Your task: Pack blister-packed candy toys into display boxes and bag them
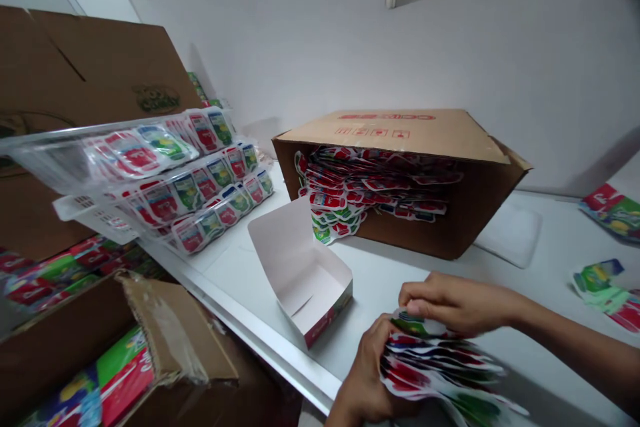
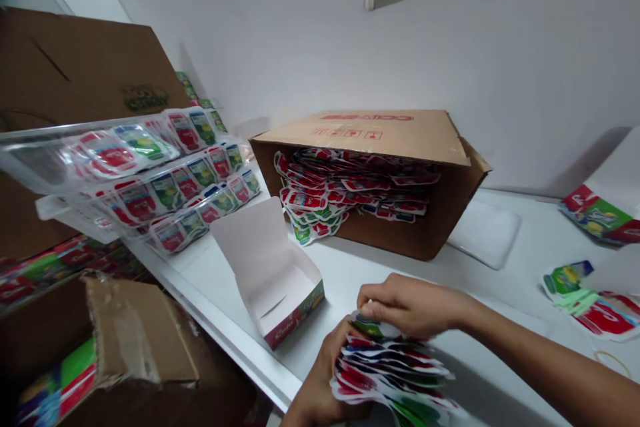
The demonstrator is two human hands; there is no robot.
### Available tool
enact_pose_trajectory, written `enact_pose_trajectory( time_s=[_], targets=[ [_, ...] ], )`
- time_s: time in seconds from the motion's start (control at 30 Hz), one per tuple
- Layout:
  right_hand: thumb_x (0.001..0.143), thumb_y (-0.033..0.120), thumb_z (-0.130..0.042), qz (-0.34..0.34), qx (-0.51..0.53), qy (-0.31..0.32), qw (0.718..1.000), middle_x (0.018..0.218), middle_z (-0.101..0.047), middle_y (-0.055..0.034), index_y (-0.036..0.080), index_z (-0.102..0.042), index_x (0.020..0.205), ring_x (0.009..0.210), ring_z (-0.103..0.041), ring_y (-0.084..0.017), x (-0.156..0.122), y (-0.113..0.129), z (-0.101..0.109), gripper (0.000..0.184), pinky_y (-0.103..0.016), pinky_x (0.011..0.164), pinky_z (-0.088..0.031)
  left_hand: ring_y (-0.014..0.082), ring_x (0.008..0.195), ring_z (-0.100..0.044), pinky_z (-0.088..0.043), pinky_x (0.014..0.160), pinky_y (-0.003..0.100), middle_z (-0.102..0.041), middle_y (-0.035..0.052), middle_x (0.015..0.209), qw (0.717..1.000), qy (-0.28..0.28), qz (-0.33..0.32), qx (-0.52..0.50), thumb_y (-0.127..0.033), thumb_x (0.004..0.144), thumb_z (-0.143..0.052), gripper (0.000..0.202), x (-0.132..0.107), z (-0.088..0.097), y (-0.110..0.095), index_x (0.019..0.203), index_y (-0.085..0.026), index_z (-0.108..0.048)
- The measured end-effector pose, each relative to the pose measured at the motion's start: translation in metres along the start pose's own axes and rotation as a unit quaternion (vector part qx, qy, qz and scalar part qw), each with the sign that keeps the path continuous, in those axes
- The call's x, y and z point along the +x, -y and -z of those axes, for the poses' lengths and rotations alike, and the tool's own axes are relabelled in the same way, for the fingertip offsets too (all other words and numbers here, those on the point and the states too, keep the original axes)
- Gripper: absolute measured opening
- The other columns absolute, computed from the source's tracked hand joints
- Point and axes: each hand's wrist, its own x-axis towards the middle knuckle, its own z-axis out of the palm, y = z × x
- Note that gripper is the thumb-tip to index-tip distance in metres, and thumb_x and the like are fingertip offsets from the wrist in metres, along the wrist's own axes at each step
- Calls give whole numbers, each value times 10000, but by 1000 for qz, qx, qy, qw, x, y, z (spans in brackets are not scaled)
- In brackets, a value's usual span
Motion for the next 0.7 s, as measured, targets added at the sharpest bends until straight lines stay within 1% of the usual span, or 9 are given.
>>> enact_pose_trajectory(
  time_s=[0.07,0.13,0.2,0.27,0.37,0.47,0.57,0.63,0.7],
  targets=[
    [1022,435,-215,-18,-12,-12,1000,734,-647,-14,179,-582,998,606,-578,-118,20,-20,8,447,-199,556,-403,224,912,-596,-479,866,322,-608,41,1003,1000,-15,-9,-14,-229,543,-813,470,0,-1,-2,943,-186,-570],
    [1022,391,-247,-49,-128,-80,987,811,-684,-30,182,-600,972,658,-622,-126,50,-41,19,413,-204,597,-433,209,873,-598,-481,814,295,-609,45,975,999,-28,-22,-27,-300,577,-821,437,2,-3,0,921,-180,-580],
    [996,313,-341,-83,-262,-161,948,903,-696,-64,181,-620,983,759,-642,-167,88,-57,30,309,-238,662,-446,194,828,-598,-476,762,279,-608,45,919,998,-45,-26,-33,-373,668,-778,345,4,-4,8,885,-179,-592],
    [959,214,-377,-104,-320,-210,918,1058,-675,-132,162,-608,1103,904,-631,-232,130,-68,39,277,-291,727,-452,184,800,-596,-465,729,272,-602,47,871,998,-56,-17,-32,-427,770,-694,272,5,-6,18,839,-178,-607],
    [917,101,-357,-95,-358,-244,896,1334,-537,-194,138,-500,1316,1163,-506,-305,189,-77,50,425,-376,857,-434,200,848,-607,-456,749,281,-610,73,906,999,-33,-4,-43,-471,818,-636,302,4,-6,34,839,-170,-640],
    [904,62,-350,-60,-384,-242,889,1360,-525,-181,132,-500,1335,1227,-437,-311,225,-84,59,461,-439,967,-369,218,886,-614,-450,754,289,-619,94,946,998,-7,15,-59,-483,816,-636,323,2,-7,47,877,-166,-661],
    [913,79,-367,-41,-385,-238,891,1248,-605,-177,109,-587,1217,1175,-473,-298,224,-92,62,376,-426,1002,-324,227,882,-620,-452,751,301,-624,98,954,997,-23,36,-64,-489,796,-660,332,1,-9,53,888,-170,-660],
    [920,97,-366,-51,-376,-247,892,1177,-631,-183,102,-624,1122,1129,-504,-296,201,-99,59,327,-408,978,-333,237,879,-619,-458,756,310,-622,98,954,997,-29,33,-67,-485,728,-729,359,3,-10,51,883,-170,-656],
    [925,134,-373,-79,-360,-259,893,1077,-655,-189,103,-639,1021,1036,-555,-291,165,-105,52,285,-379,900,-376,245,893,-612,-464,779,317,-617,92,957,997,-21,32,-70,-450,666,-785,380,4,-8,41,891,-177,-647]
  ],
)
